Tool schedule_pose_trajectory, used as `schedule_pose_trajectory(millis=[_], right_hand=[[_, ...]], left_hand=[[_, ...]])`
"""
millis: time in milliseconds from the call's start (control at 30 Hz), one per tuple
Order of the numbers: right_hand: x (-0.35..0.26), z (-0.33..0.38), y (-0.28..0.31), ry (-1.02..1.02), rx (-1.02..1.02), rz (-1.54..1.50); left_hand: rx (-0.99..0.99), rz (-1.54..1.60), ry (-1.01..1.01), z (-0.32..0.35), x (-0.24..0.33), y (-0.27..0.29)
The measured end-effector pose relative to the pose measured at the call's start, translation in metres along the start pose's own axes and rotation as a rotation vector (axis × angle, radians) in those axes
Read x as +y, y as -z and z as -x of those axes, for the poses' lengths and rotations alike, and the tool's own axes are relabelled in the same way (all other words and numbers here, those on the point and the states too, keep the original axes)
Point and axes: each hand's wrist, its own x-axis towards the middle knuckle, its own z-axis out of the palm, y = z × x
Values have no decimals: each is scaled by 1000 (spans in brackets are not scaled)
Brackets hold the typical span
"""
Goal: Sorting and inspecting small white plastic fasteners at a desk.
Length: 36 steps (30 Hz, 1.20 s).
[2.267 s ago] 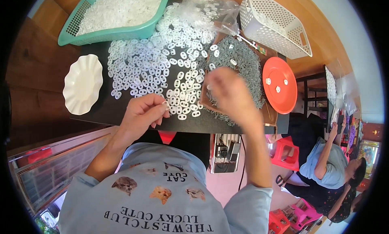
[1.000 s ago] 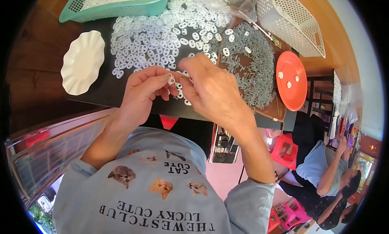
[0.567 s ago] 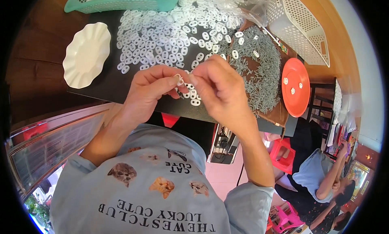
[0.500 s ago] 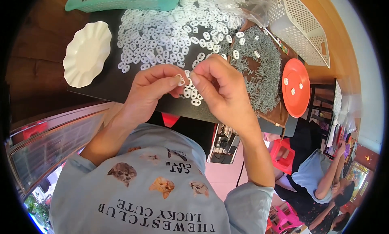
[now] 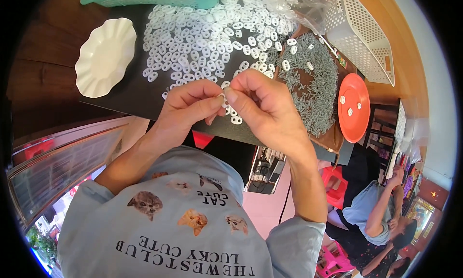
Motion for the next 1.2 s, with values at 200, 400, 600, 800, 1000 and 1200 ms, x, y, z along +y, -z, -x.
schedule_pose_trajectory(millis=[200, 400, 600, 800, 1000, 1200], right_hand=[[-4, 0, 1, 1, 28, -17], [-4, 0, 1, -34, 1, 1], [-3, 1, 2, -51, 4, 7], [-3, 1, 3, -27, 5, 10], [0, 2, 3, -36, -8, 42], [6, 6, -5, -106, 20, 31]], left_hand=[[-31, -18, -24, 1, 0, 1], [-55, -37, 8, 1, 1, -1], [-68, -21, 7, 1, -3, 0], [-80, -40, -16, 0, -3, 0], [-96, -40, -41, -1, -5, -1], [-75, 37, 21, 2, -14, -1]])
